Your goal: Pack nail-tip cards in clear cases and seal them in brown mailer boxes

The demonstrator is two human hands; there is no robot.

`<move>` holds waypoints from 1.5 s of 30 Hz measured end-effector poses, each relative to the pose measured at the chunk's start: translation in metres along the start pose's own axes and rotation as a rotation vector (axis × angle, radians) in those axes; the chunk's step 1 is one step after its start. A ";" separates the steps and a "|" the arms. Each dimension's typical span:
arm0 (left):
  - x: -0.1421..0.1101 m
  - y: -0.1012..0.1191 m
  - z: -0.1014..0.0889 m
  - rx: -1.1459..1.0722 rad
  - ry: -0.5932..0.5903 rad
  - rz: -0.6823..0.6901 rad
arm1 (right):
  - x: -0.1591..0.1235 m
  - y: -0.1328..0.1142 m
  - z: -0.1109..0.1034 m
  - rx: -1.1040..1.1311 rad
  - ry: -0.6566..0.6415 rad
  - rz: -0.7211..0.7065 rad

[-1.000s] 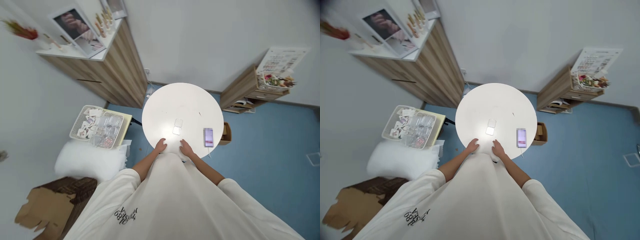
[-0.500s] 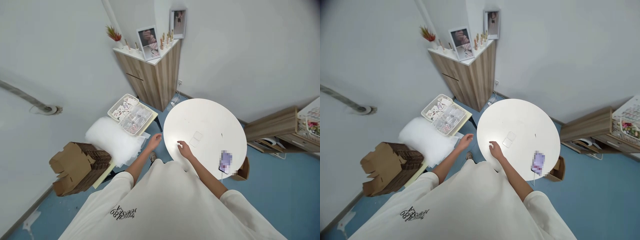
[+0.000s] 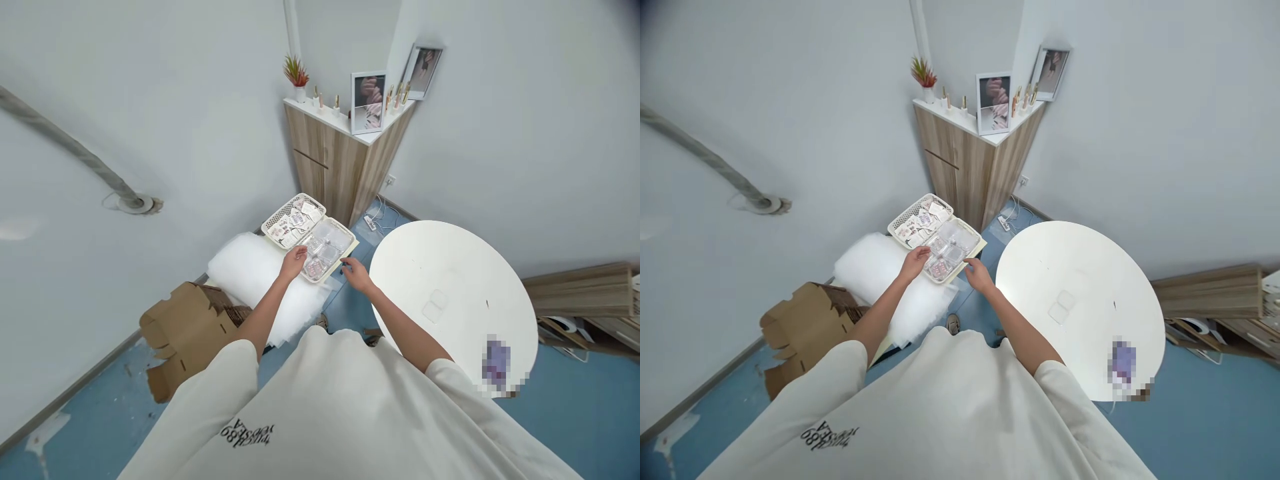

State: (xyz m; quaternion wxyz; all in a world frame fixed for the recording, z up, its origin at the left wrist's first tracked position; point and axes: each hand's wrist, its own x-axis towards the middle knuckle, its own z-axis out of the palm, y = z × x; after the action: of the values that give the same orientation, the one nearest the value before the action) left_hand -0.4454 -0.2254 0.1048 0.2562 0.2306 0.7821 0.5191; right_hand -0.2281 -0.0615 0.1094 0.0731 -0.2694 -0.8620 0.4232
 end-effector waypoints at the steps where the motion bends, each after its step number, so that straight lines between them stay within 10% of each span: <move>1: 0.012 -0.004 -0.010 0.013 0.001 0.011 | 0.011 -0.009 0.006 -0.009 0.002 -0.007; 9: 0.109 -0.030 -0.047 0.280 -0.019 0.127 | 0.076 -0.046 0.028 -0.037 -0.001 -0.011; 22: 0.222 -0.046 -0.039 0.584 -0.154 0.129 | 0.116 -0.061 0.025 -0.034 -0.058 0.049; 28: 0.227 -0.044 -0.040 0.817 -0.267 0.126 | 0.119 -0.056 0.024 -0.026 -0.072 0.041; 37: 0.201 -0.008 -0.034 0.717 -0.081 0.217 | 0.128 -0.048 0.027 0.062 -0.008 0.035; 45: 0.150 0.052 0.040 0.465 -0.183 0.401 | 0.113 -0.030 -0.005 0.453 0.232 0.155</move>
State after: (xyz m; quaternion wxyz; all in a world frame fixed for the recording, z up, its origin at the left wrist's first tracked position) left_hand -0.5291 -0.0853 0.1163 0.1587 0.4784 0.7924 0.3437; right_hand -0.3341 -0.0136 0.1241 0.1971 -0.3582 -0.7078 0.5761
